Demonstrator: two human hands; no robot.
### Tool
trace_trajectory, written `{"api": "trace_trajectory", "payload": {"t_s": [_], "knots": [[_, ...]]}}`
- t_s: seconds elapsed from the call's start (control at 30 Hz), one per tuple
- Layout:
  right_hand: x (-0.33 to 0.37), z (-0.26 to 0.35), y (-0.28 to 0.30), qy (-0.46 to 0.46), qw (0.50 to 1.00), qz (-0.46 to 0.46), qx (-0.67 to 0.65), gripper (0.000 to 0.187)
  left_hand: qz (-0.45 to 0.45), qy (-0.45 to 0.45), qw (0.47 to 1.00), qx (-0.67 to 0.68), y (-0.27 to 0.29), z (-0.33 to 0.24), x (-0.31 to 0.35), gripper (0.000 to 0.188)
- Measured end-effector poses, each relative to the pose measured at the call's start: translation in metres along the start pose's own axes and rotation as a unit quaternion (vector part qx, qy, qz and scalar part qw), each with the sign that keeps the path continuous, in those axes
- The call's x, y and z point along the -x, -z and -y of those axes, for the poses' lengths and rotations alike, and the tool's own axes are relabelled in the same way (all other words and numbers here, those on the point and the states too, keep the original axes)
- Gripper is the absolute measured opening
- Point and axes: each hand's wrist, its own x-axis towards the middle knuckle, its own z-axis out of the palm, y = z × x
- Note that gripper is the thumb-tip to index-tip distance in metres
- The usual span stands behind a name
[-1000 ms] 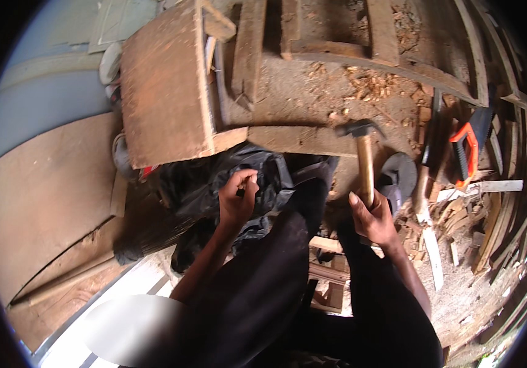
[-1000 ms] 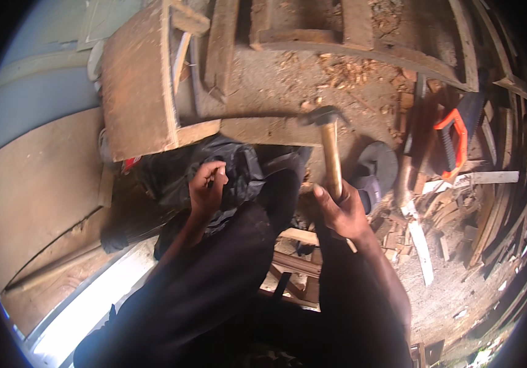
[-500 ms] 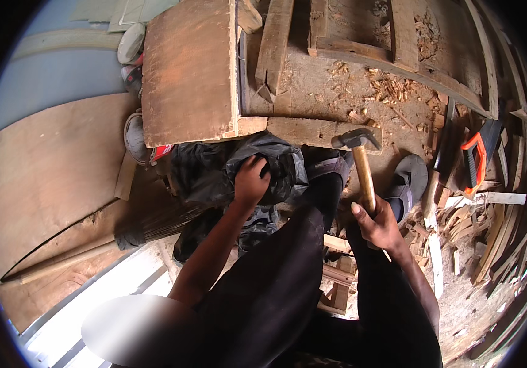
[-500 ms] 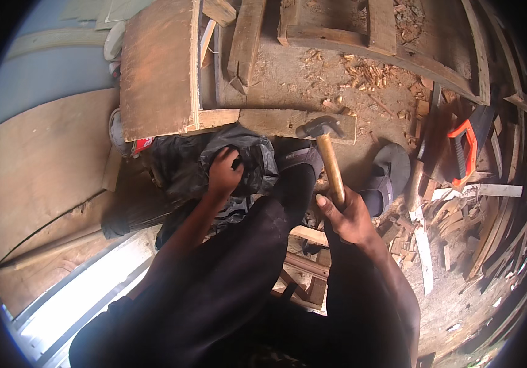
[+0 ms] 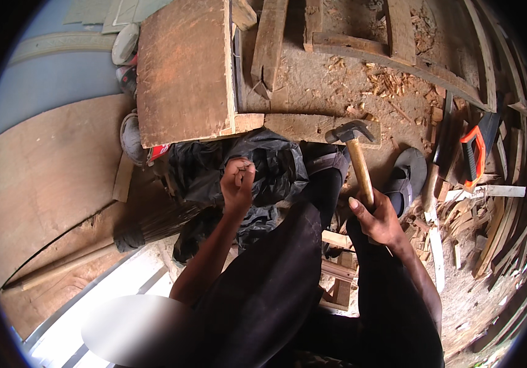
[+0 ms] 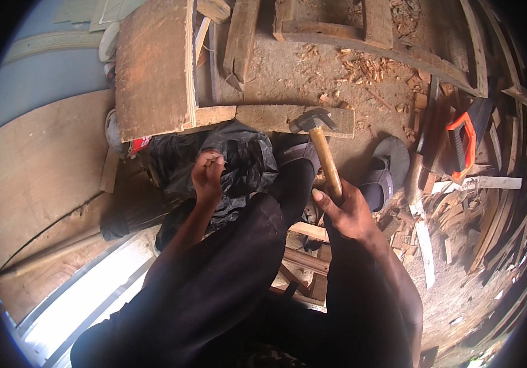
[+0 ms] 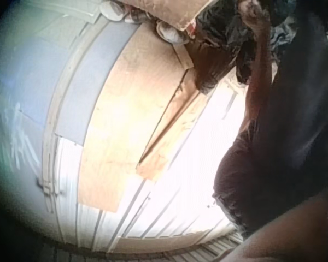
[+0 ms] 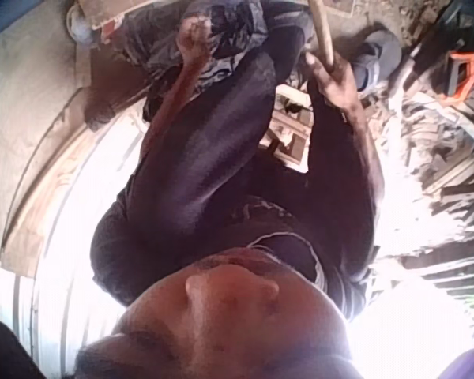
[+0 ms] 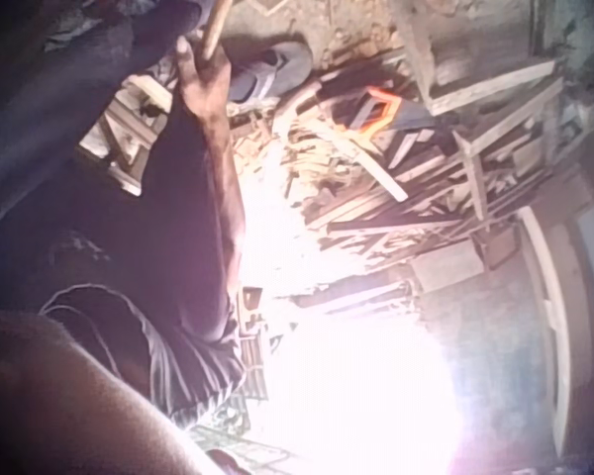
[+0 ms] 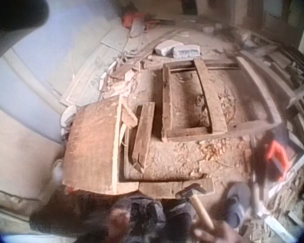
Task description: The person uses a hammer to pry apart a wooden frame, then picks up a hand saw and positions it on the wood. The person is sitting on the floor in a cluttered workshop.
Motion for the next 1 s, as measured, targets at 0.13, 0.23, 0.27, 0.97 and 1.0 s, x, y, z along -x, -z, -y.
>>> {"api": "trace_trajectory", "payload": {"t_s": [0.13, 0.23, 0.27, 0.97, 1.0], "knots": [[0.006, 0.013, 0.015, -0.005, 1.000, -0.006, -0.004, 0.041, 0.016, 0.044, 0.988, 0.144, -0.024, -0.050, -0.015, 0.006], [0.008, 0.000, 0.025, 0.034, 0.997, -0.061, 0.014, 0.033, 0.078, -0.011, 0.983, 0.168, -0.059, -0.067, -0.033, 0.008], [0.007, -0.006, 0.024, 0.038, 0.996, -0.076, -0.035, 0.029, 0.097, -0.026, 0.981, 0.167, -0.077, -0.073, -0.040, 0.010], [-0.025, -0.019, 0.068, -0.083, 0.944, -0.195, -0.253, 0.040, 0.271, -0.203, 0.940, -0.048, -0.326, -0.089, -0.255, 0.019], [-0.026, -0.019, 0.070, -0.088, 0.945, -0.192, -0.249, 0.040, 0.264, -0.234, 0.935, -0.041, -0.328, -0.087, -0.254, 0.019]]}}
